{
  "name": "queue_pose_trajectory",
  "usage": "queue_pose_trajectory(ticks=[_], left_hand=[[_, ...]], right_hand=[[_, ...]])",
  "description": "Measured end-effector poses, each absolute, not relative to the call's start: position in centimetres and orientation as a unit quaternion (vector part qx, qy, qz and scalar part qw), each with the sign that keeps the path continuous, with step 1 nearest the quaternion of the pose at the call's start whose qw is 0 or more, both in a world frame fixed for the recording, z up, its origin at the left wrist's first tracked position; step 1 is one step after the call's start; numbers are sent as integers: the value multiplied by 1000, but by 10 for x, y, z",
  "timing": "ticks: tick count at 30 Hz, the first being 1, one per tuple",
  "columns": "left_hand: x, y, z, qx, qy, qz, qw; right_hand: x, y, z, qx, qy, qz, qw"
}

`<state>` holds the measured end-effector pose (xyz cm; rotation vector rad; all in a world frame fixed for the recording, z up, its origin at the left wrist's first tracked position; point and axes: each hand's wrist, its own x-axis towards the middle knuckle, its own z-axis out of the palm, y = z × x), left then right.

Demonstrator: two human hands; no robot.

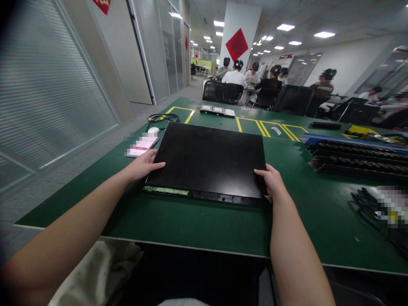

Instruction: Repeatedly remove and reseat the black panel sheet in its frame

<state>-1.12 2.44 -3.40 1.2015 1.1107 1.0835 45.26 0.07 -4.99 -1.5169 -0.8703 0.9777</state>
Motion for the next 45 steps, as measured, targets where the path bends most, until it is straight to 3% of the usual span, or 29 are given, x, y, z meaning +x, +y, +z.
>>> queue_pose_trajectory(ticks=[45], left_hand=[[-8, 23, -33, 512, 477, 463, 543]], right_hand=[[453, 2, -51, -644, -379, 398, 532]])
